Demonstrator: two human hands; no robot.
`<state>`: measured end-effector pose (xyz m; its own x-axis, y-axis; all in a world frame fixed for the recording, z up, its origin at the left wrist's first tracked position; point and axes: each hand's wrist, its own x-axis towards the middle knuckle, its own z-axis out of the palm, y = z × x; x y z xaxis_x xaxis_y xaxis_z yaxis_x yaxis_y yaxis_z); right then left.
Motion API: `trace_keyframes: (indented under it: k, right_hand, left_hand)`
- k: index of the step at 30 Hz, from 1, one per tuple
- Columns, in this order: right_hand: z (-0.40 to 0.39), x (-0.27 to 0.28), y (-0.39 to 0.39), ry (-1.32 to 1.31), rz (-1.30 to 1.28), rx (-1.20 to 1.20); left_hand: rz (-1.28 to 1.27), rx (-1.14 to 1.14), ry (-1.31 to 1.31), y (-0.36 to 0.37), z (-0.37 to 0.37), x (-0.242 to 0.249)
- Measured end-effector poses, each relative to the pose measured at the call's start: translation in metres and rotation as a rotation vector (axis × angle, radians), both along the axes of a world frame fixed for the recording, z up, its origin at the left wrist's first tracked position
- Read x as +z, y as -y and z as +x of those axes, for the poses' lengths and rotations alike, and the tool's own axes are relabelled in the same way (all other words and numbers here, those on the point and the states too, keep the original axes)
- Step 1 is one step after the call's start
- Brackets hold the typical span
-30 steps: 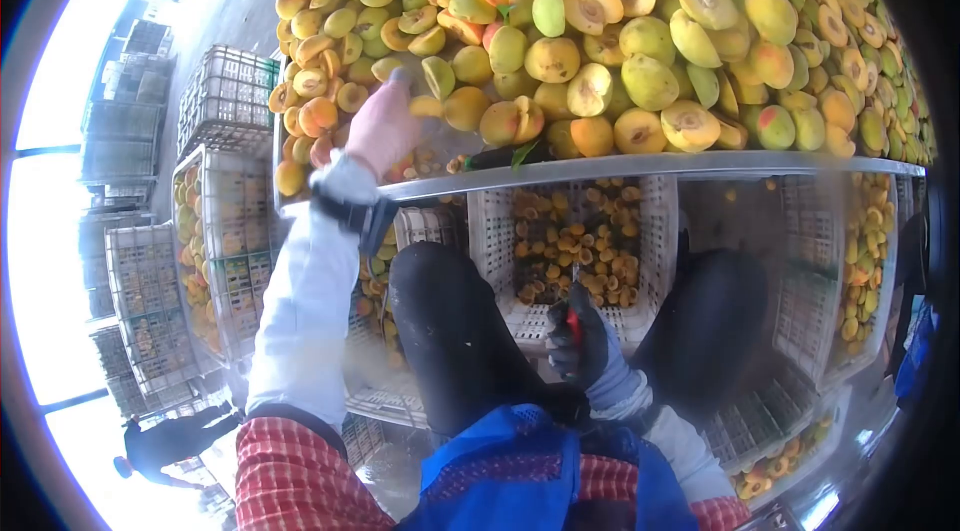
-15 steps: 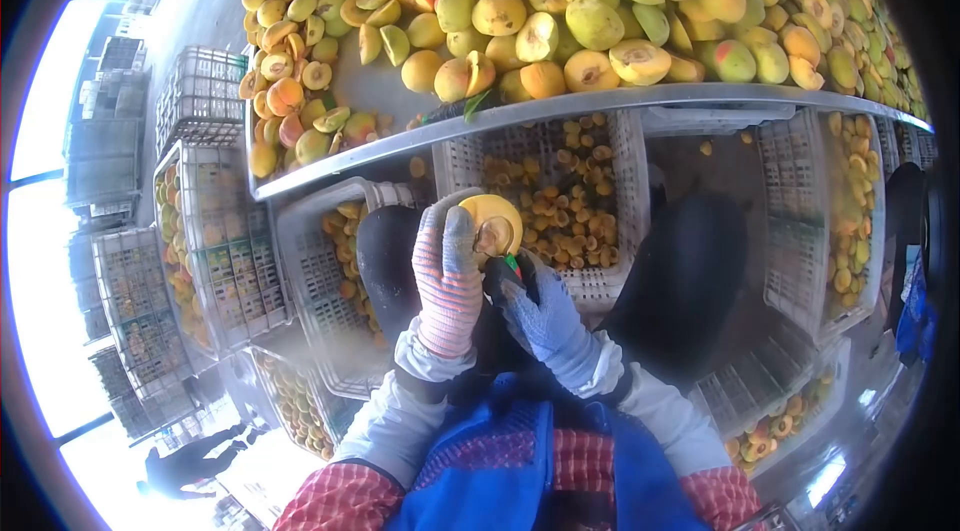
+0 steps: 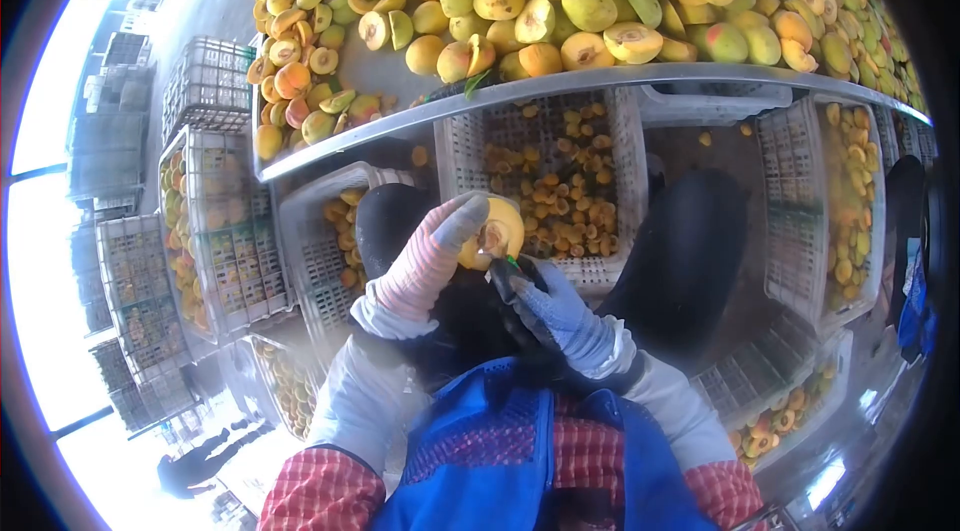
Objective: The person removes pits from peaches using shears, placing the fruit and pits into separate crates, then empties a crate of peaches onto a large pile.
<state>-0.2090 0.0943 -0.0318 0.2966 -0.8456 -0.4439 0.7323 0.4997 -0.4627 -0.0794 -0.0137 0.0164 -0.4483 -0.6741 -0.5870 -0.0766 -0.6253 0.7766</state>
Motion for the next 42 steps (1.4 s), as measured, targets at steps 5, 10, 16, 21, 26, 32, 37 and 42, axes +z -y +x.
trace_keyframes:
  k: [5,10,16,21,26,32,37,42]
  right_hand:
    - [0.005,-0.005,-0.01,0.232,0.044,0.04]
    - [0.004,-0.004,-0.012,0.714,0.011,0.138]
    - [0.01,-0.001,-0.003,1.46,-0.021,0.23]
    - [0.003,0.003,0.003,1.484,-0.114,0.163]
    - [-0.004,-0.018,0.003,1.323,-0.053,0.064]
    - [-0.01,-0.037,0.015,1.04,0.046,0.082]
    - [-0.005,-0.042,0.03,0.848,0.243,0.081]
    - [-0.007,-0.069,0.03,0.763,0.328,-0.038]
  left_hand:
    - [-0.303,-0.049,0.142,-0.005,-0.004,-0.007]
    - [-0.539,-0.004,0.142,-0.015,-0.012,-0.016]
    - [-0.31,0.058,-0.014,-0.023,-0.016,-0.027]
    - [0.112,0.39,-0.228,-0.03,-0.03,-0.028]
    - [-0.209,0.674,0.117,-0.022,0.012,0.012]
    - [-0.677,-0.404,1.777,0.053,0.16,0.027]
    - [-1.02,-0.198,1.185,0.157,0.081,0.042]
    - [-1.159,-0.399,1.429,0.294,0.03,-0.031]
